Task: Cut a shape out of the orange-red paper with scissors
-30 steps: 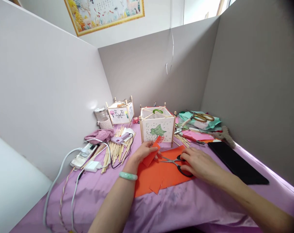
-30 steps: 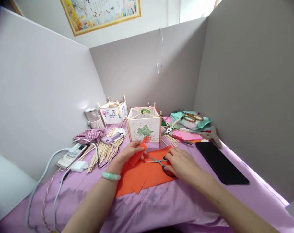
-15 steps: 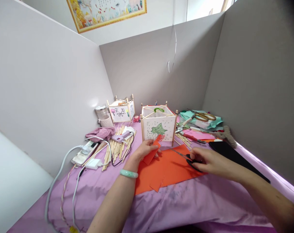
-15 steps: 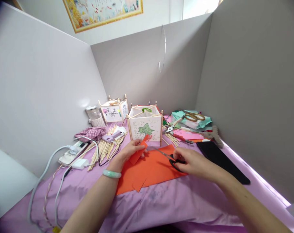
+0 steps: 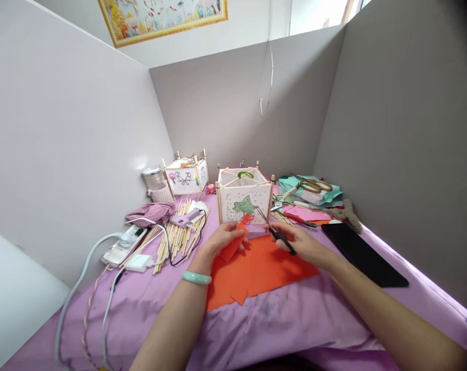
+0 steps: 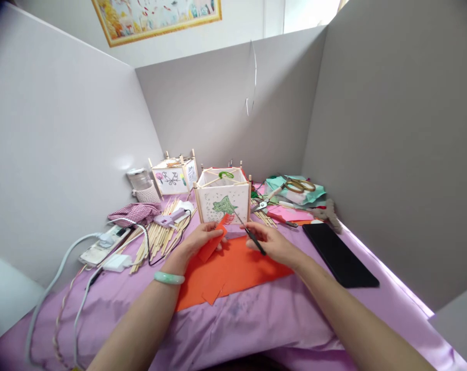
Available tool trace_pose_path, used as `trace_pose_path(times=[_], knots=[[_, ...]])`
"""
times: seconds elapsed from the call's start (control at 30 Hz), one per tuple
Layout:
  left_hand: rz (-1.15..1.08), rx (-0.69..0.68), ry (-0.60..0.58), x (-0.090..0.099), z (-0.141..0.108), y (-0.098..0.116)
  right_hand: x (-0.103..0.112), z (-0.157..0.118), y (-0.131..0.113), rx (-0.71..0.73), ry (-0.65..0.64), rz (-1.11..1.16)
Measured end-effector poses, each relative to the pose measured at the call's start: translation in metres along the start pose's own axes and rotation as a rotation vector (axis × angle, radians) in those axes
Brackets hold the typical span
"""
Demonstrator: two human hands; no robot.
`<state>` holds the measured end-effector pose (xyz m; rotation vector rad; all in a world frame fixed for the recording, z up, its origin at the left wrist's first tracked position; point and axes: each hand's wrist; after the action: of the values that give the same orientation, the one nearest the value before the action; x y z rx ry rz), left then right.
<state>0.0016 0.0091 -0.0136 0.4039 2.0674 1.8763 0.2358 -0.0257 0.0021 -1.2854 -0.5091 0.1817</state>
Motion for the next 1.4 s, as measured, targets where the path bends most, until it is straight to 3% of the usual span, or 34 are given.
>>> trace_pose_path(times=[0.13, 0.27, 0.5, 0.67, 0.83, 1.03, 1.17, 1.4], knots=[[0.001, -0.009, 0.006, 0.002, 0.002, -0.002, 0.002, 0.001, 0.022, -0.003, 0.133, -0.054], [-0.012, -0.005, 0.029, 0.002, 0.002, 0.000, 0.003, -0.005, 0.033, 0.001, 0.065, -0.271], [-0.029, -0.056, 0.025, 0.002, -0.001, 0.004, -0.007, -0.007, 0.023, 0.109, 0.043, -0.610], [-0.016, -0.061, 0.046, 0.002, -0.002, 0.006, -0.008, -0.007, 0.020, 0.118, 0.013, -0.646], [-0.088, -0.057, -0.025, 0.002, -0.003, 0.007, -0.007, -0.004, 0.011, 0.049, -0.112, -0.628], [-0.112, -0.055, 0.010, 0.002, -0.001, 0.007, -0.002, 0.009, -0.005, 0.014, -0.202, -0.717], [-0.117, -0.057, 0.034, 0.002, -0.001, 0.009, -0.003, 0.016, -0.008, 0.059, -0.181, -0.774], [-0.083, -0.086, -0.012, 0.002, -0.001, 0.006, -0.020, 0.013, 0.009, 0.164, -0.047, -0.712]])
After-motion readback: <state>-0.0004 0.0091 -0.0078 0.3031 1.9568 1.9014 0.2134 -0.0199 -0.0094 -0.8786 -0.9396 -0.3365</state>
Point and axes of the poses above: each hand's wrist, its own z-axis towards the middle knuckle, its own x-axis out of the back of the hand, y = z × x, and after that the axes turned 1 degree about -x, right-handed
